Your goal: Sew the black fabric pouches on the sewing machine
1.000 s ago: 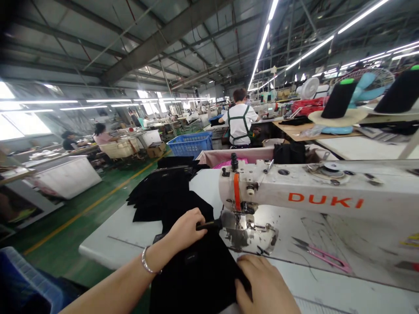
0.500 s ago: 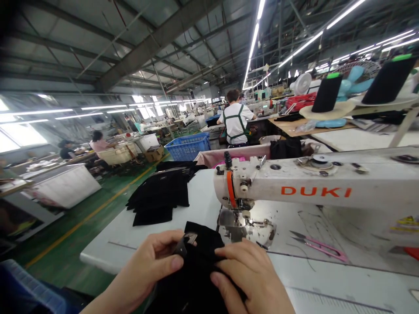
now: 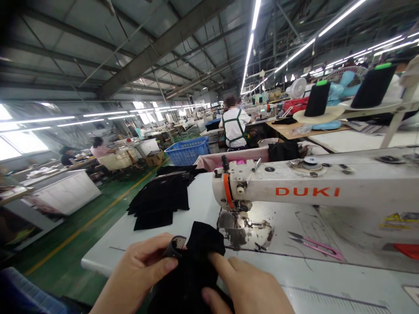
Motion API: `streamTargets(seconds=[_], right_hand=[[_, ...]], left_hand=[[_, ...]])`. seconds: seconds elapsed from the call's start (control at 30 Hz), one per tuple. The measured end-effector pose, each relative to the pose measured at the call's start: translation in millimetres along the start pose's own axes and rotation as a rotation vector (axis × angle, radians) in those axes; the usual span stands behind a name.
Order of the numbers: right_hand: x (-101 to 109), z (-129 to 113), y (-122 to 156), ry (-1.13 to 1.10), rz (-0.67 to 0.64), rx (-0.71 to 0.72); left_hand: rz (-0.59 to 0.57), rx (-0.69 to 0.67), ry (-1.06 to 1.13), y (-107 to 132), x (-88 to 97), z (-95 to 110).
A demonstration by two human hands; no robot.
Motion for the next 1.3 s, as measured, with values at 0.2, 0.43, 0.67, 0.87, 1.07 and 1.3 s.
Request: streamTargets(seconds=[0.2,0.43,0.67,0.87,1.07,1.3], right_hand=[[25.6,27.4,2.3,0.093,0.052,-0.048],[46.7,5.5,-2.4,-0.073,0.166,0.077],[27.4,-14.9,-12.9,-0.180,0.108,0.090],[25.0,-11.6,-8.9,-0.192,0.170,0.076],[26.9,-20.4,-3.8,0.020,0.301,0.244],[23.5,-10.8,-5.1,-0.202,0.281,0.136]], left_hand=[[0.232,-0.012,-0.163,9.2,40.5,0.7],[-0.009,0.086,-0.002,3.5,4.9,4.7],[-0.027,0.052,-0.021,3.7,-11.8,6.6],[0.019,0.052,0.018,6.0,-15.2,4.7],[0.022,0.044,-0.005,8.0,-16.0,6.0],[0.028,0.089,0.075,8.7,-17.9,1.1]])
Point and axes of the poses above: each hand's wrist, its own y-axis away from the middle knuckle, its own x-axis out of the back of the hand, z = x × y, the point moved 4 cm from there along -y, towards the middle knuckle
